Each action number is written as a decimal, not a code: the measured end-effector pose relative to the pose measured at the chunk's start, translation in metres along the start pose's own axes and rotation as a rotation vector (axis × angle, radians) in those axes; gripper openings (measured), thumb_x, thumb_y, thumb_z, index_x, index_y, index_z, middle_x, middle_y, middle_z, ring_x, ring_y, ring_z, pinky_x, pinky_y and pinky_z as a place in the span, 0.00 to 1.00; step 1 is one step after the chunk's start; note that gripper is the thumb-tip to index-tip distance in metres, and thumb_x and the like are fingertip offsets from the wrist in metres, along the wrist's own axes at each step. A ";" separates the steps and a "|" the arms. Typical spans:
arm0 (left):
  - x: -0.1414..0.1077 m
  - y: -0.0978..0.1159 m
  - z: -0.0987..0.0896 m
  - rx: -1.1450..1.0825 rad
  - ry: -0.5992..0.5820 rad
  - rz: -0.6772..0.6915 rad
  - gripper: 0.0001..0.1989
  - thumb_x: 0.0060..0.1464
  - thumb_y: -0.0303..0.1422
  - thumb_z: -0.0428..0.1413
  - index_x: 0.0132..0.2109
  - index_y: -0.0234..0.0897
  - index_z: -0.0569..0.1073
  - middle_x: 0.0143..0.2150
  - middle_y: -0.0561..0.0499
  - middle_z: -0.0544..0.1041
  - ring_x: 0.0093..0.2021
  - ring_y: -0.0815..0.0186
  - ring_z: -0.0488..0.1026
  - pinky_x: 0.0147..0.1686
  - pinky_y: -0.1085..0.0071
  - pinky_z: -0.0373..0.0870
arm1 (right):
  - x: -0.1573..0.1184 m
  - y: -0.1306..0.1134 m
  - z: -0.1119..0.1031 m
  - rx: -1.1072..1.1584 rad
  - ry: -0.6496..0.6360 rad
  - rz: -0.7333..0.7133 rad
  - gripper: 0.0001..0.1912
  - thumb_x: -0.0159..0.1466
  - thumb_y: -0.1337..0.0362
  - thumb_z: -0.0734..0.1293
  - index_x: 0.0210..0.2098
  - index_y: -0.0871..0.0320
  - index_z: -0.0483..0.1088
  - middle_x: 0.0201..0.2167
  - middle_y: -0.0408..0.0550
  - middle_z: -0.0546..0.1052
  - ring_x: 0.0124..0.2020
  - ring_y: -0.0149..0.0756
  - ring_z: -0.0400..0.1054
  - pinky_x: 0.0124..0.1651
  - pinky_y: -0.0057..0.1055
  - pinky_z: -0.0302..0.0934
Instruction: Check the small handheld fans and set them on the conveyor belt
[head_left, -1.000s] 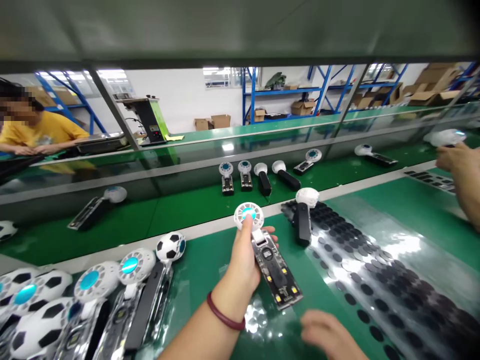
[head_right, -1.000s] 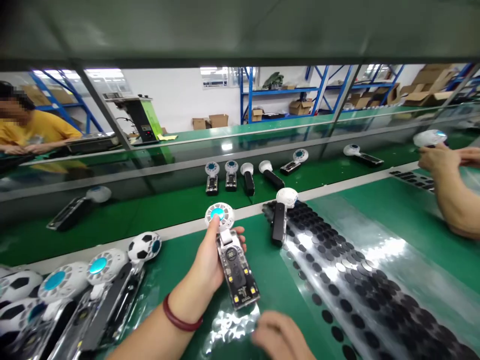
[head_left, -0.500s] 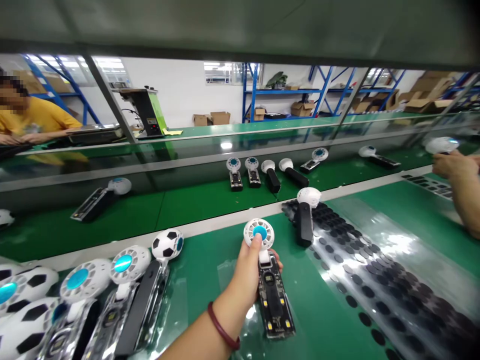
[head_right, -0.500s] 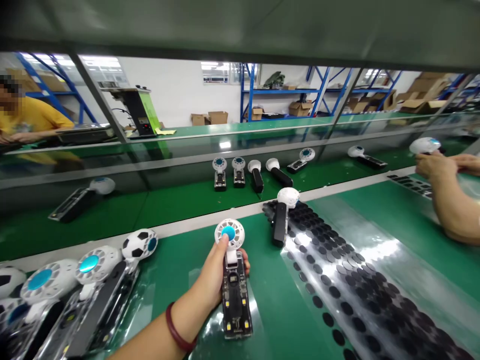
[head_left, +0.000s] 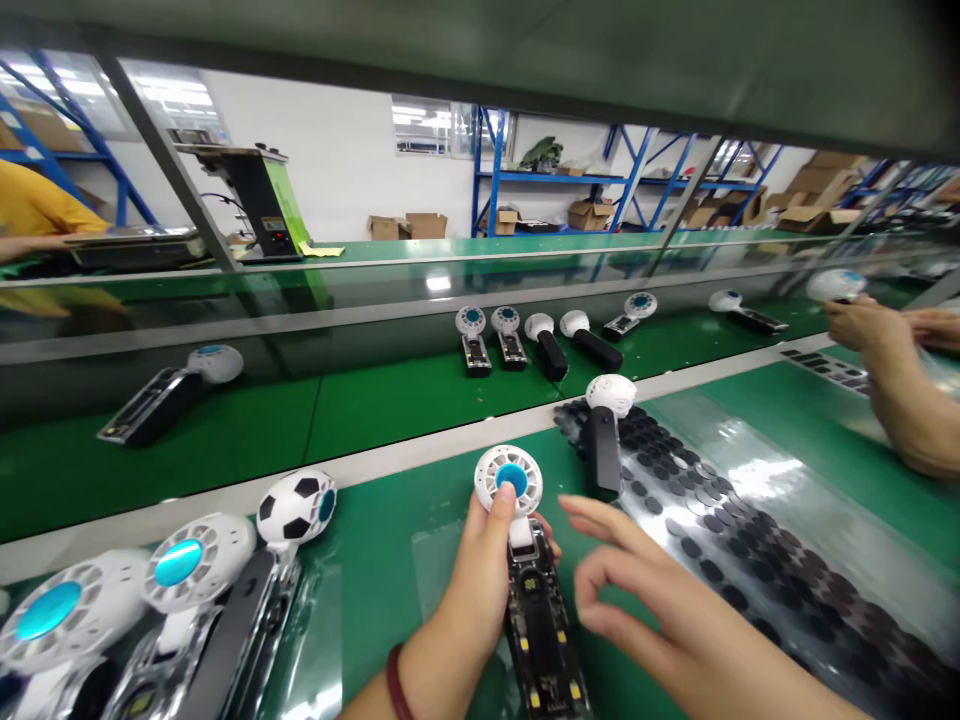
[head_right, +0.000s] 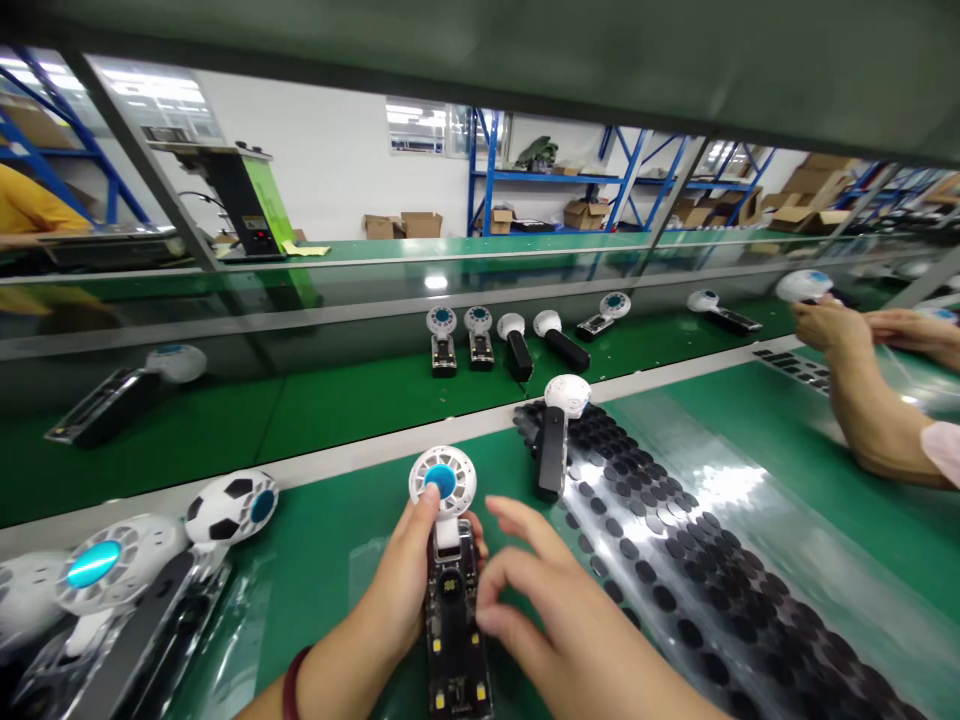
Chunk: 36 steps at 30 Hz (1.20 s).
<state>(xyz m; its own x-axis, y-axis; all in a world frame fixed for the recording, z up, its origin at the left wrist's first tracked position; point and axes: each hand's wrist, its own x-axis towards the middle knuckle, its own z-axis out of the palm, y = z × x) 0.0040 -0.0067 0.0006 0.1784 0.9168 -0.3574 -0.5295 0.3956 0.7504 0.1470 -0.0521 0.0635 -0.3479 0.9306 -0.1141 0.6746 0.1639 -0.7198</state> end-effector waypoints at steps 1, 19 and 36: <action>-0.001 0.000 0.000 0.013 0.010 0.018 0.20 0.51 0.48 0.50 0.42 0.36 0.63 0.25 0.54 0.72 0.24 0.68 0.69 0.24 0.74 0.64 | 0.013 0.000 0.001 0.033 -0.012 0.069 0.07 0.59 0.67 0.60 0.26 0.54 0.66 0.60 0.43 0.56 0.59 0.43 0.53 0.54 0.41 0.57; 0.002 -0.003 -0.005 0.131 0.056 0.073 0.23 0.53 0.48 0.48 0.51 0.39 0.62 0.51 0.49 0.72 0.52 0.62 0.66 0.51 0.70 0.57 | 0.046 -0.011 0.009 -0.173 -0.186 0.104 0.09 0.56 0.77 0.57 0.24 0.57 0.57 0.41 0.45 0.64 0.24 0.26 0.59 0.27 0.25 0.52; -0.002 0.004 0.004 0.066 0.138 0.052 0.23 0.50 0.46 0.51 0.50 0.36 0.65 0.47 0.46 0.74 0.46 0.59 0.69 0.47 0.68 0.60 | 0.040 -0.002 0.020 -0.061 -0.077 0.020 0.11 0.53 0.78 0.58 0.24 0.56 0.59 0.44 0.45 0.64 0.40 0.34 0.66 0.44 0.32 0.60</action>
<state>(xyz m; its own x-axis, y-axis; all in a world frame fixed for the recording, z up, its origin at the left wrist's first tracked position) 0.0050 -0.0067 0.0066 0.0345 0.9215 -0.3868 -0.4789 0.3549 0.8029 0.1186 -0.0214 0.0466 -0.3815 0.9064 -0.1816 0.7195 0.1678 -0.6739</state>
